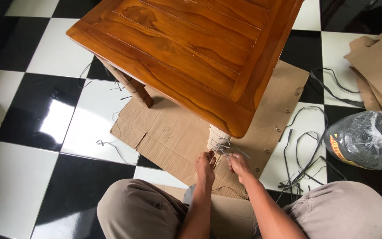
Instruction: Wrapping a wooden chair leg with protective cardboard and securing it with plastic strips
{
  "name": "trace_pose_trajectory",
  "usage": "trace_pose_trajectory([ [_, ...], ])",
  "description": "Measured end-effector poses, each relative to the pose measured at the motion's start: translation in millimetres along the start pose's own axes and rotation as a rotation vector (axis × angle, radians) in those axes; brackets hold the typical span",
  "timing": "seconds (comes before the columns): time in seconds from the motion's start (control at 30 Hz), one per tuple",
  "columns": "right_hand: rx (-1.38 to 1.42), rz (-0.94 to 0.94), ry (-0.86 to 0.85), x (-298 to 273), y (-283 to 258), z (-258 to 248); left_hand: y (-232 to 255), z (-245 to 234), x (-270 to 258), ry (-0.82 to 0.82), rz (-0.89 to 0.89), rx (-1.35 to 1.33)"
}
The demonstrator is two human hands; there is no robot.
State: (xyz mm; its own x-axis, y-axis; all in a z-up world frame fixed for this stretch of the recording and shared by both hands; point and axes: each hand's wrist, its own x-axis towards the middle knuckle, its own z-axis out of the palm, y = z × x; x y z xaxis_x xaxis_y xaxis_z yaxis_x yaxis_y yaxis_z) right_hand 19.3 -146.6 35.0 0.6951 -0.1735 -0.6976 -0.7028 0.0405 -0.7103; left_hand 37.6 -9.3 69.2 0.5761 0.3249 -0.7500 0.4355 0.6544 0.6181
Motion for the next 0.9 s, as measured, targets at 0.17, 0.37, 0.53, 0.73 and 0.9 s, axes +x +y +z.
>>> trace_pose_trajectory([
  [0.17,-0.013,-0.022,0.047,-20.0,-2.7,7.8,29.2,9.8,-63.3,-0.063,0.09,0.028],
  [0.37,-0.166,-0.001,0.045,-8.0,13.7,9.4,-32.8,-18.1,-6.9,-0.029,0.147,0.361],
  [0.53,-0.6,-0.029,0.003,-7.4,30.0,11.3,-29.5,-15.5,-31.5,-0.151,0.074,0.41],
  [0.73,-0.633,-0.025,-0.046,2.9,45.6,12.7,-27.2,-29.5,-24.5,-0.167,0.246,0.777],
  [0.9,-0.548,-0.158,0.188,-5.1,23.6,2.2,-16.8,-32.3,-37.1,-0.152,0.343,0.974],
])
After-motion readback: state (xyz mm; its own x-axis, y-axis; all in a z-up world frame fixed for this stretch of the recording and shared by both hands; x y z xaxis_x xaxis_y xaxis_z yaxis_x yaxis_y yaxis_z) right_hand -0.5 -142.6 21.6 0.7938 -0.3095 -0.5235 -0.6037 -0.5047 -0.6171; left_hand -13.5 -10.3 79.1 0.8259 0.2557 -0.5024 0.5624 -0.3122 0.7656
